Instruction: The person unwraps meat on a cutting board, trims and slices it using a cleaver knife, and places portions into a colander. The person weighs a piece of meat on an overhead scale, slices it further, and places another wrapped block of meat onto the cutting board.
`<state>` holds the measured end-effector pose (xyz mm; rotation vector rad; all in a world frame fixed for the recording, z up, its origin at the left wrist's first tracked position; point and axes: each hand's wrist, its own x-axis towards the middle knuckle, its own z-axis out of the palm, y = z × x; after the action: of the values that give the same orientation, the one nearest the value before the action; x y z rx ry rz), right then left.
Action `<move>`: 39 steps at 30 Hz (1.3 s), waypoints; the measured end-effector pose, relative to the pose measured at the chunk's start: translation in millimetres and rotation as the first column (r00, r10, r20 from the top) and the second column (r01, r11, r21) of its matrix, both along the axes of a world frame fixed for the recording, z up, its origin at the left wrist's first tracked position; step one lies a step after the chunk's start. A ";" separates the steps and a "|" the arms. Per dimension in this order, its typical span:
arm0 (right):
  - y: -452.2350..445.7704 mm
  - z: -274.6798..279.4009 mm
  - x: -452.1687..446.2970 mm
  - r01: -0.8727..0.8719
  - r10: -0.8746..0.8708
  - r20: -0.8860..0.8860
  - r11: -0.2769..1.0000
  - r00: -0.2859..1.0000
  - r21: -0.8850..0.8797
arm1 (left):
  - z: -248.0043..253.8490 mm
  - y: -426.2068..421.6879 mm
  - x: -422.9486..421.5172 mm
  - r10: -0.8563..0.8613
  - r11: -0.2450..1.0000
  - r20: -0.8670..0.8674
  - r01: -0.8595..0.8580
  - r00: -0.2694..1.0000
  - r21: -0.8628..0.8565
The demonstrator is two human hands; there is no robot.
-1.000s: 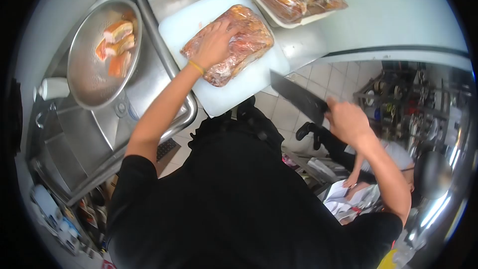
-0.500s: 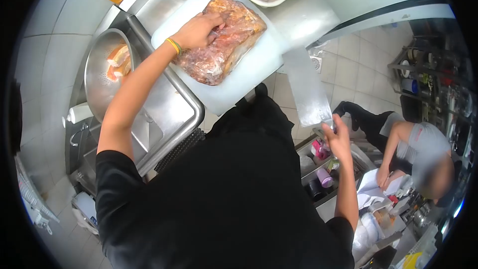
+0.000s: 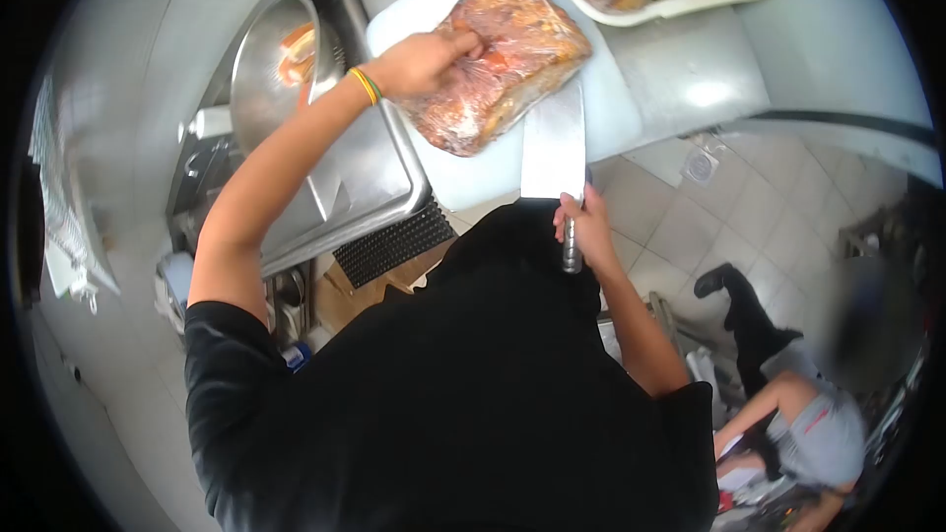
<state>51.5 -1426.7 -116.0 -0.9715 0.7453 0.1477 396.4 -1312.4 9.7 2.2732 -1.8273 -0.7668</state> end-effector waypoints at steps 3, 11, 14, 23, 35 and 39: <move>5.1 2.0 2.9 0.003 -0.003 -0.009 1.000 1.000 -0.011 | -0.4 30.6 -49.0 0.067 0.996 0.232 -0.077 0.970 0.037; -19.5 11.6 15.0 -0.035 0.034 -0.053 0.999 0.998 -0.030 | -20.5 64.4 -59.9 0.348 0.885 -0.059 -0.349 0.936 -0.310; -26.5 20.5 16.2 -0.080 0.073 -0.101 0.994 0.992 -0.073 | -7.2 32.2 -43.2 0.220 0.892 0.161 -0.131 0.962 -0.432; 53.4 30.2 -25.3 0.069 -0.076 -0.087 0.995 0.993 -0.077 | 2.8 27.3 -6.4 -0.069 0.996 0.090 0.074 0.994 -0.051; 213.4 20.7 22.9 0.389 -0.389 0.020 0.921 0.921 -0.019 | -22.2 43.6 -1.9 -0.326 0.912 0.323 0.385 0.888 -0.138; 245.2 18.6 30.3 0.424 -0.425 -0.010 0.902 0.905 0.080 | -10.8 34.6 -5.5 -0.296 0.952 0.151 0.303 0.943 -0.031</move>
<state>81.7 -1181.5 -97.4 -0.7125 0.9205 -0.2074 391.0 -1277.8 -1.1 2.0933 -2.2675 -0.5933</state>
